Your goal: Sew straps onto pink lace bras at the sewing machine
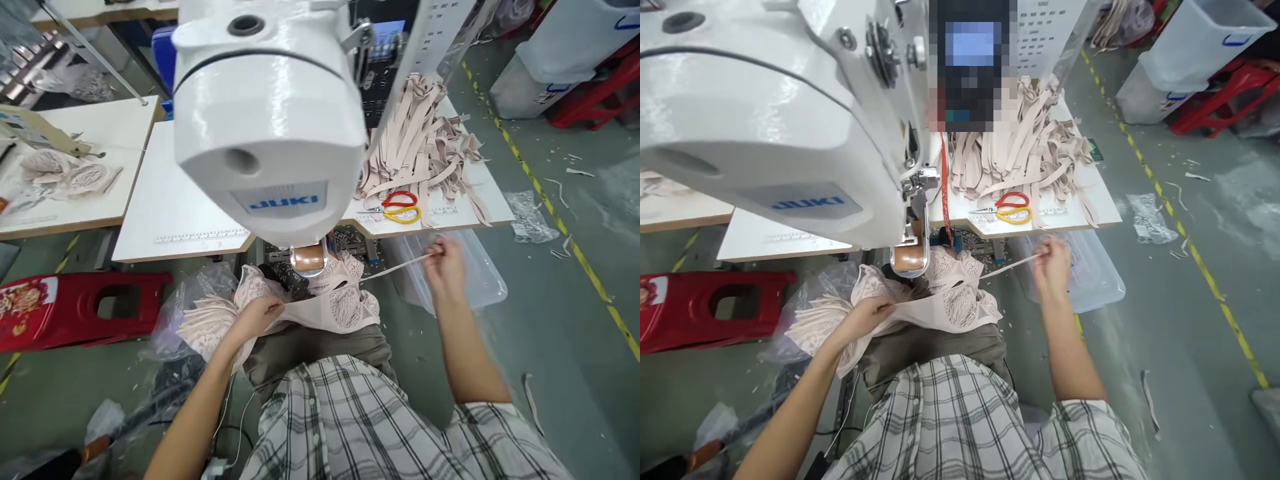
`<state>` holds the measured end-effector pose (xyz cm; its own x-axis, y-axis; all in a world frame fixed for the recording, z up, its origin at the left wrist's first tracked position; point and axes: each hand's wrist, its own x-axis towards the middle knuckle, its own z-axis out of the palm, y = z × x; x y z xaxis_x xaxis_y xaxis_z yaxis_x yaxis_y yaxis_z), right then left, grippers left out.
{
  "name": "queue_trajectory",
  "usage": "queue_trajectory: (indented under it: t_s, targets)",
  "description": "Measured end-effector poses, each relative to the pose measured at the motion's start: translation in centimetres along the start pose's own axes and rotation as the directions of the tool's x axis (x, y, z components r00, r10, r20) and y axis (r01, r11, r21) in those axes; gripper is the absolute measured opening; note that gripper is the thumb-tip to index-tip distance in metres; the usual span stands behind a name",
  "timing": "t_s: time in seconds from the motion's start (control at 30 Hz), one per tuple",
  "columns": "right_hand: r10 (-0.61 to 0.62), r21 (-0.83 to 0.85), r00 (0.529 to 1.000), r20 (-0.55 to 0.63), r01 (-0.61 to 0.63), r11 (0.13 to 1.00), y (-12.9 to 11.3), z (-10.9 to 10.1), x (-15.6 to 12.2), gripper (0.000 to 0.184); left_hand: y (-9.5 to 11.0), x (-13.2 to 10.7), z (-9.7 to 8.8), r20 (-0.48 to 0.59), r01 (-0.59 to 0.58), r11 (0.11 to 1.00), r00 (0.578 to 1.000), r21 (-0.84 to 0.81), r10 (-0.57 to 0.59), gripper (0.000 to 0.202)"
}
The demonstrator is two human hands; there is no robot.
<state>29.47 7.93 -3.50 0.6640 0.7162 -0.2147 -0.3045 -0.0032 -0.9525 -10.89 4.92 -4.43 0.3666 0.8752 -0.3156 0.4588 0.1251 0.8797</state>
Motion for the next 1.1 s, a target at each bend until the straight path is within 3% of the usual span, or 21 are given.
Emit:
queue_trajectory:
  t_s: [0.07, 0.17, 0.27, 0.33, 0.43, 0.5, 0.57, 0.6, 0.73, 0.87, 0.97, 1.1]
  targets:
    - [-0.086, -0.024, 0.994, -0.064, 0.085, 0.996, -1.8, -1.9, 1.7, 0.036, -1.2, 0.0, -0.8, -0.15, -0.012, 0.998, 0.989, 0.055, 0.02, 0.021]
    - [-0.173, -0.074, 0.98, -0.096, 0.166, 0.983, -3.7, -3.2, 3.3, 0.04, -2.4, 0.8, -0.3, -0.395, -0.016, 0.996, 0.917, 0.086, 0.049, 0.023]
    - [-0.239, -0.13, 0.969, -0.061, 0.229, 0.965, -3.3, -2.1, 2.5, 0.041, -2.3, 1.7, 1.5, -0.557, -0.034, 0.996, 0.827, 0.083, 0.075, 0.021]
    - [-0.237, -0.176, 0.971, 0.02, 0.237, 0.956, -1.9, -0.3, 0.1, 0.038, -1.4, 2.1, 2.7, -0.589, -0.063, 0.993, 0.801, 0.097, 0.109, 0.022]
    - [-0.11, -0.297, 0.948, 0.3, 0.202, 0.933, 0.6, 2.7, -5.2, 0.028, 1.2, 2.0, 3.9, -0.52, -0.134, 0.982, 0.834, 0.136, 0.185, 0.018]
    - [-0.026, -0.421, 0.8, 0.599, 0.343, 0.839, 1.4, 4.4, -8.7, 0.02, 3.4, 1.5, 4.0, -0.401, -0.221, 0.961, 0.875, 0.166, 0.271, 0.018]
    - [0.039, -0.43, 0.641, 0.766, 0.467, 0.773, 1.3, 5.5, -11.3, 0.014, 5.6, 0.8, 3.8, -0.258, -0.325, 0.927, 0.894, 0.186, 0.365, 0.022]
    - [0.061, -0.421, 0.588, 0.806, 0.499, 0.757, 1.0, 5.9, -12.2, 0.013, 6.6, 0.4, 3.6, -0.207, -0.355, 0.916, 0.897, 0.189, 0.39, 0.024]
    - [0.176, -0.446, 0.499, 0.849, 0.497, 0.745, -0.3, 6.8, -13.5, 0.015, 8.7, -0.8, 3.1, -0.124, -0.359, 0.905, 0.911, 0.227, 0.393, 0.021]
    - [0.296, -0.476, 0.409, 0.863, 0.462, 0.748, -0.9, 7.4, -13.6, 0.017, 8.5, -1.0, 3.0, -0.075, -0.377, 0.896, 0.912, 0.233, 0.404, 0.018]
    - [0.32, -0.483, 0.393, 0.862, 0.449, 0.751, -1.2, 7.6, -13.6, 0.017, 8.3, -0.8, 2.6, -0.017, -0.328, 0.934, 0.943, 0.145, 0.333, 0.025]
    - [0.316, -0.493, 0.411, 0.855, 0.451, 0.744, -1.3, 7.5, -13.5, 0.017, 8.2, -0.6, 2.0, 0.025, -0.26, 0.964, 0.966, 0.049, 0.259, 0.026]
